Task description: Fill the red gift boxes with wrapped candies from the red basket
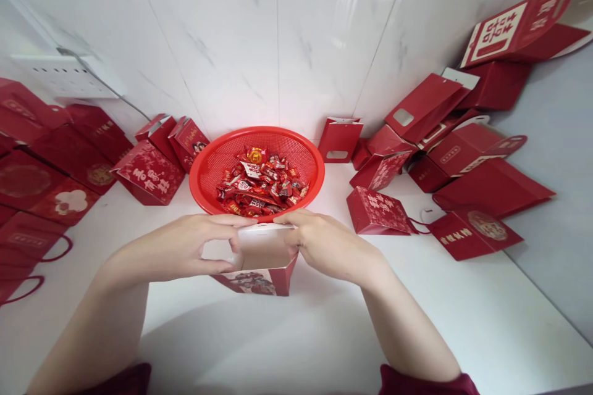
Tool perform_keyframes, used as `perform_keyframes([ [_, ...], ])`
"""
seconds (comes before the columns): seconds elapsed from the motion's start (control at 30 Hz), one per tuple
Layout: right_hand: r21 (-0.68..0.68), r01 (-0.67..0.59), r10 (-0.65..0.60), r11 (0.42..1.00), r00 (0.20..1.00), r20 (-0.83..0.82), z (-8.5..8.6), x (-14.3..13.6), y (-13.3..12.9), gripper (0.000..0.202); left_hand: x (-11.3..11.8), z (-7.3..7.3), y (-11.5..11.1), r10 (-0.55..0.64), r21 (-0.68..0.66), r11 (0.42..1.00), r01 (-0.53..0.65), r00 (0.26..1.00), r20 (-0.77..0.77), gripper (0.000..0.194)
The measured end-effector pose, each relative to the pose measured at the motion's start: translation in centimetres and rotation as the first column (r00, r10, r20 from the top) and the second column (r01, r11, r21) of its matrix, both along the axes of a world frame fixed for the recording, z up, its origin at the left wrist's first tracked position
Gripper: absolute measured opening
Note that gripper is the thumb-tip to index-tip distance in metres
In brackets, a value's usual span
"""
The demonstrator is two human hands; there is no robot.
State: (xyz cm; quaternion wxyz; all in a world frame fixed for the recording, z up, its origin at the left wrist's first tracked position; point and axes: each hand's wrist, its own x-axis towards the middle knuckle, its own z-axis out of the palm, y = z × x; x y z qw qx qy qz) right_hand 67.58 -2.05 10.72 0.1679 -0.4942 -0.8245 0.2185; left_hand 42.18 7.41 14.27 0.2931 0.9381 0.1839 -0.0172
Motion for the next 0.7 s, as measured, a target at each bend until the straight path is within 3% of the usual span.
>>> perform_keyframes([
  [0.2,0.032,0.034,-0.035,0.999,0.999,0.016,-0.5,-0.6,0.3,0.032,0.2,-0.8,0.3,-0.099,0.094,0.991,0.090,0.990,0.096,0.007],
  [0.37,0.005,0.051,-0.051,0.999,0.999,-0.001,-0.9,-0.8,0.8,0.031,1.0,-1.5,0.4,-0.202,0.009,0.979,0.202,0.974,0.101,0.019],
  [0.53,-0.019,0.029,-0.030,0.999,0.997,-0.065,-0.8,-0.4,1.1,0.032,1.2,-1.8,1.3,-0.090,0.182,0.981,0.067,0.989,0.117,0.039],
  [0.63,-0.036,-0.007,0.005,0.999,0.998,-0.062,-0.7,-0.3,1.2,0.032,0.6,-1.6,1.8,-0.060,0.134,0.990,0.049,0.995,0.077,0.040],
  [0.7,-0.055,-0.038,0.035,0.998,0.998,-0.052,-0.7,-0.5,1.3,0.031,0.2,-1.5,2.0,-0.039,0.037,0.999,0.037,0.998,0.047,0.030],
])
